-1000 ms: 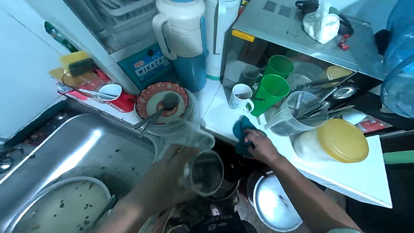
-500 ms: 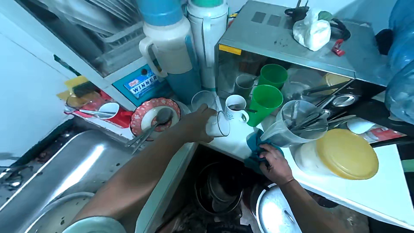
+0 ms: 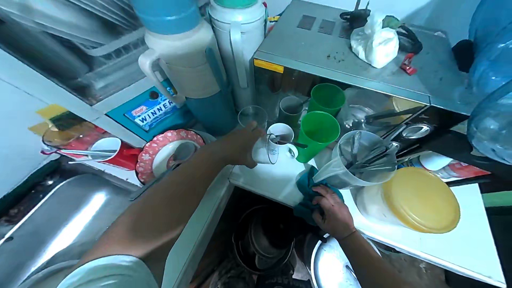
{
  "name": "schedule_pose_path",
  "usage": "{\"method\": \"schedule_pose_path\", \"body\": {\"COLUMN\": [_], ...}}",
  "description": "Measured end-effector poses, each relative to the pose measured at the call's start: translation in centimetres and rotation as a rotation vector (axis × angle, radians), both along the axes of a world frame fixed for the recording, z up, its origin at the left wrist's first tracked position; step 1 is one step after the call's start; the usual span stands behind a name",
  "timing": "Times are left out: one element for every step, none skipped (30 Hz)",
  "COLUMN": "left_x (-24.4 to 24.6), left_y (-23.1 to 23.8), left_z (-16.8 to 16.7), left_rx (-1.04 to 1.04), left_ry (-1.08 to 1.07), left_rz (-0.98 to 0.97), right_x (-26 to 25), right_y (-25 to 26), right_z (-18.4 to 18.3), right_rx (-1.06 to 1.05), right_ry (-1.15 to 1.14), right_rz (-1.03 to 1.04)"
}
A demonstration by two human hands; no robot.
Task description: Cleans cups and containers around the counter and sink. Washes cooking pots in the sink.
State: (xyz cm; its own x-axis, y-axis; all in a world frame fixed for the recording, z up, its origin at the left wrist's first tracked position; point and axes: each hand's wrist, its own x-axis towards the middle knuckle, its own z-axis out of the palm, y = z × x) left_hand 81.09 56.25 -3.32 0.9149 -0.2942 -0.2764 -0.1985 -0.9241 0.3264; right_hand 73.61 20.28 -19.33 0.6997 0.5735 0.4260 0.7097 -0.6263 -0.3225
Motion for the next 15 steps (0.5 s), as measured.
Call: {"method": "schedule_pose_path", "body": {"left_x": [0.1,0.2,0.2,0.1,0.0,-0.1,-0.3,-0.4,-0.6,-0.7,-0.9,-1.0,-1.2,-1.5,-2.0], "left_y": [0.0,0.0,0.0,0.1,0.2,0.3,0.3,0.4,0.4,0.6,0.8,1.0,1.1,1.3,1.4], "left_z": [0.0,0.0,0.0,0.0,-0.1,-0.2,-0.3,-0.3,-0.4,-0.7,-1.0,-1.1,-1.2,-1.2,-1.1], "left_rx": [0.011,0.012,0.002,-0.017,-0.039,-0.054,-0.062,-0.078,-0.106,-0.138,-0.176,-0.205,-0.219,-0.232,-0.243], "left_ry": [0.001,0.0,-0.002,-0.003,-0.008,-0.01,-0.01,-0.012,-0.019,-0.038,-0.068,-0.087,-0.109,-0.137,-0.163], "left_rz": [-0.004,-0.005,-0.005,-0.004,-0.003,0.001,0.007,0.013,0.016,0.018,0.018,0.014,0.006,0.0,0.009], "right_x": [0.0,0.0,0.0,0.0,0.0,-0.1,-0.1,-0.1,-0.1,-0.1,-0.1,-0.1,-0.1,-0.1,-0.2], "right_y": [0.0,0.0,0.0,0.0,0.0,0.0,0.0,0.0,0.0,0.0,0.0,0.1,0.1,0.1,0.2], "right_z": [0.0,0.0,0.0,0.0,0.0,0.0,0.0,0.1,0.1,0.1,0.1,0.2,0.2,0.1,0.1], "right_rx": [-0.003,-0.002,-0.001,-0.001,-0.003,-0.006,-0.008,-0.008,-0.007,-0.006,-0.008,-0.009,-0.008,-0.011,-0.013], "right_ry": [-0.003,-0.005,-0.003,-0.002,0.0,0.002,0.003,0.002,0.001,-0.001,-0.003,-0.003,-0.008,-0.011,-0.016], "right_rz": [-0.003,-0.004,-0.004,-0.004,-0.006,-0.007,-0.007,-0.005,-0.005,-0.004,-0.002,-0.001,-0.001,-0.002,-0.004]}}
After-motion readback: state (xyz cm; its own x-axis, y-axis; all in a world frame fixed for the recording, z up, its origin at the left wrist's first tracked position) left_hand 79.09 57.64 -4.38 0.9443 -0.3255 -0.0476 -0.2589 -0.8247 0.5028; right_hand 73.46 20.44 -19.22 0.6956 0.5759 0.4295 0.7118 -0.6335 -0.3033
